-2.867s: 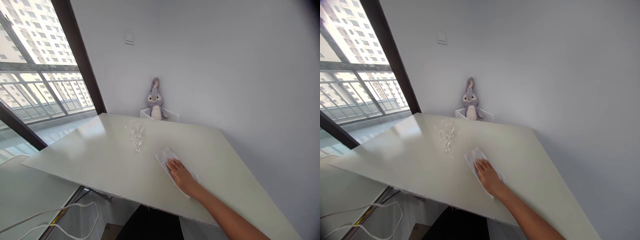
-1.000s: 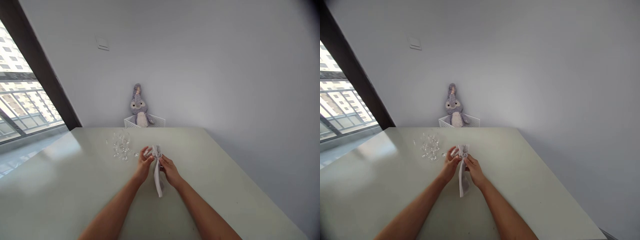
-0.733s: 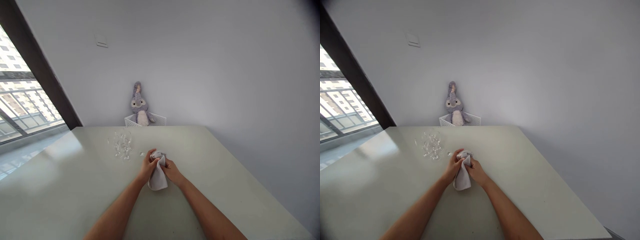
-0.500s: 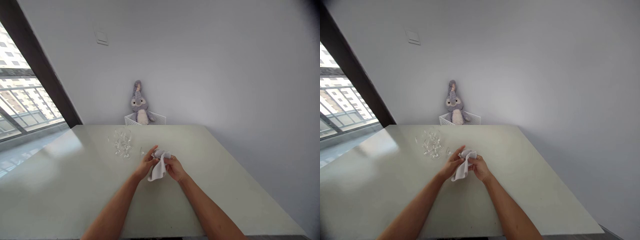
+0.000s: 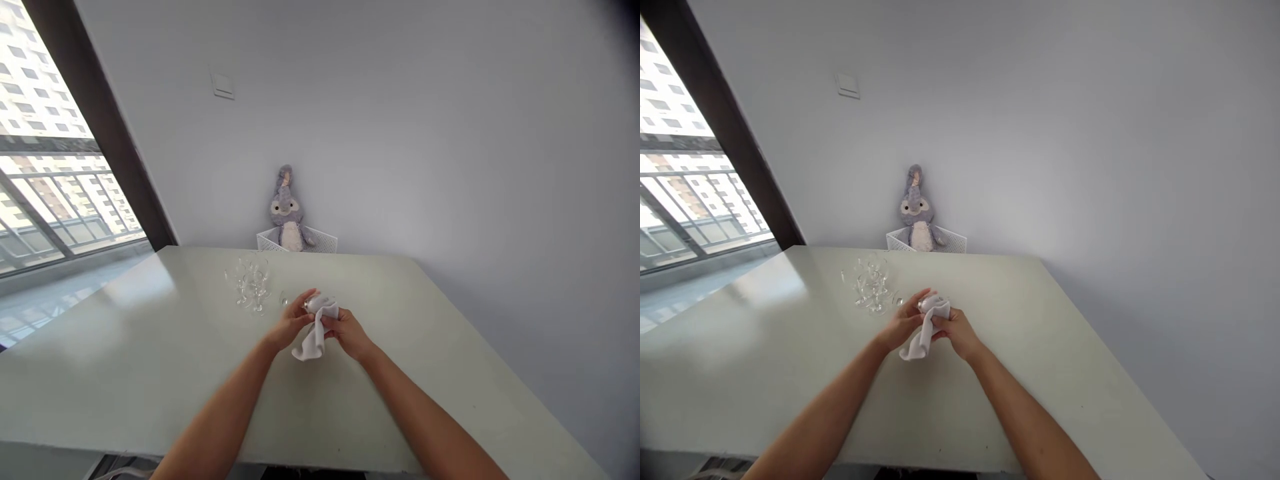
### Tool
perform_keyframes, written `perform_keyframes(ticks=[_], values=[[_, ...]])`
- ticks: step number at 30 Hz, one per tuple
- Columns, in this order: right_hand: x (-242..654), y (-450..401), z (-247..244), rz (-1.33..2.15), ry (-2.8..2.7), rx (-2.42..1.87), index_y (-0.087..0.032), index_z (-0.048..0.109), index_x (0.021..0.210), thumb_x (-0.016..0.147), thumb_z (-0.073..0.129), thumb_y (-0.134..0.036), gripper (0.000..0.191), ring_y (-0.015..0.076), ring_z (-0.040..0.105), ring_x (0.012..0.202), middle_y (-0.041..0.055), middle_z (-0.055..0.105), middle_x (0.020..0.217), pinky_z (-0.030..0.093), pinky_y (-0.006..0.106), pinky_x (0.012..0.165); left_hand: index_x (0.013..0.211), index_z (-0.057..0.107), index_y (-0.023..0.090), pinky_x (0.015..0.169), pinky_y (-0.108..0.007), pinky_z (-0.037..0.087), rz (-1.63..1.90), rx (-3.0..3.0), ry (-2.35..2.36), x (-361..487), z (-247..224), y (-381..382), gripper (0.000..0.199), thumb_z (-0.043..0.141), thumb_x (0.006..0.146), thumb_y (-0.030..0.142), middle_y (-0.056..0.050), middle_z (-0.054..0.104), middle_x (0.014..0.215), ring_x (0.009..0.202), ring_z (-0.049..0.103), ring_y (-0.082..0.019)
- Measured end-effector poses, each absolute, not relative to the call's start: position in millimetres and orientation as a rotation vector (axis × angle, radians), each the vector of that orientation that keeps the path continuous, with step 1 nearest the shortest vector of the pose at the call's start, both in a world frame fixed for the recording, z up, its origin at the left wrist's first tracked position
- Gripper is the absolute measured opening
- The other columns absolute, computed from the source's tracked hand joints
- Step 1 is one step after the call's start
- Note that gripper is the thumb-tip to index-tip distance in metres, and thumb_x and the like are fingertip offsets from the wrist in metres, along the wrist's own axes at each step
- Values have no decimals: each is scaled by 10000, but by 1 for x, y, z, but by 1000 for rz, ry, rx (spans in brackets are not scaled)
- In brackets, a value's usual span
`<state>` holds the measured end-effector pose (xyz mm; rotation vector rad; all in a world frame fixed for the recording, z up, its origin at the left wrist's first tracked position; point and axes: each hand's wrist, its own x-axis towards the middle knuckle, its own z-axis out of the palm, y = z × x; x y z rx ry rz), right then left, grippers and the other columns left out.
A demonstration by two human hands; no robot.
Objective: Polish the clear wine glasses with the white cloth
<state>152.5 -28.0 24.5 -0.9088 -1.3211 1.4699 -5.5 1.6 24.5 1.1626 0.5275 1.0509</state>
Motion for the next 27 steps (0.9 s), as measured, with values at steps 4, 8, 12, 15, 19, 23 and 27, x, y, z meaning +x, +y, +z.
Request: perform_keyframes(ticks=[4, 8, 12, 15, 19, 23, 27], values=[[161, -27, 22, 1339, -1571, -984, -175, 631, 782, 699, 605, -345, 190, 179, 561, 683, 23, 614, 715, 465, 325, 630, 1143, 541, 183, 655, -276, 464, 1007, 1251, 691, -5, 22, 2, 468, 590, 731, 401, -55, 601, 805, 709, 558, -154], [163, -29, 9, 1103, -1647, -1035, -196, 632, 714, 682, 620, -348, 155, 177, 540, 712, 11, 615, 709, 444, 327, 694, 1098, 568, 167, 604, -267, 464, 943, 1295, 843, -1, 18, 1, 469, 444, 794, 501, -63, 593, 840, 720, 547, -155], [164, -31, 4, 1467, -1246, -867, -169, 625, 820, 712, 589, -432, 287, 150, 537, 616, 21, 603, 694, 451, 303, 591, 1221, 460, 228, 782, -272, 433, 967, 1356, 656, 1, 20, -3, 578, 644, 692, 370, -47, 578, 1005, 889, 529, -161], [165, -35, 5, 1482, -1279, -858, -176, 632, 824, 692, 620, -423, 280, 146, 532, 626, 19, 606, 709, 435, 289, 597, 1182, 495, 187, 728, -279, 449, 963, 1368, 703, 2, 18, -2, 535, 615, 709, 406, -43, 599, 872, 784, 552, -153], [164, -38, 5, 1196, -1486, -1016, -186, 639, 684, 633, 680, -358, 184, 160, 523, 668, 5, 604, 677, 417, 283, 641, 1097, 561, 167, 614, -280, 464, 932, 1281, 859, 6, 14, -3, 493, 400, 803, 528, -63, 607, 846, 723, 558, -161], [164, -37, 8, 1428, -1129, -931, -192, 633, 803, 688, 618, -393, 232, 140, 523, 589, 3, 604, 674, 421, 269, 569, 1206, 477, 225, 798, -317, 443, 955, 1265, 628, 8, 15, -6, 515, 584, 735, 405, -76, 554, 1104, 949, 526, -194], [162, -43, 10, 1465, -1154, -914, -184, 641, 807, 687, 621, -371, 223, 127, 511, 571, 8, 613, 682, 401, 239, 533, 1149, 529, 164, 750, -308, 456, 994, 1347, 708, 6, 17, -5, 517, 598, 713, 433, -62, 606, 897, 812, 555, -169]])
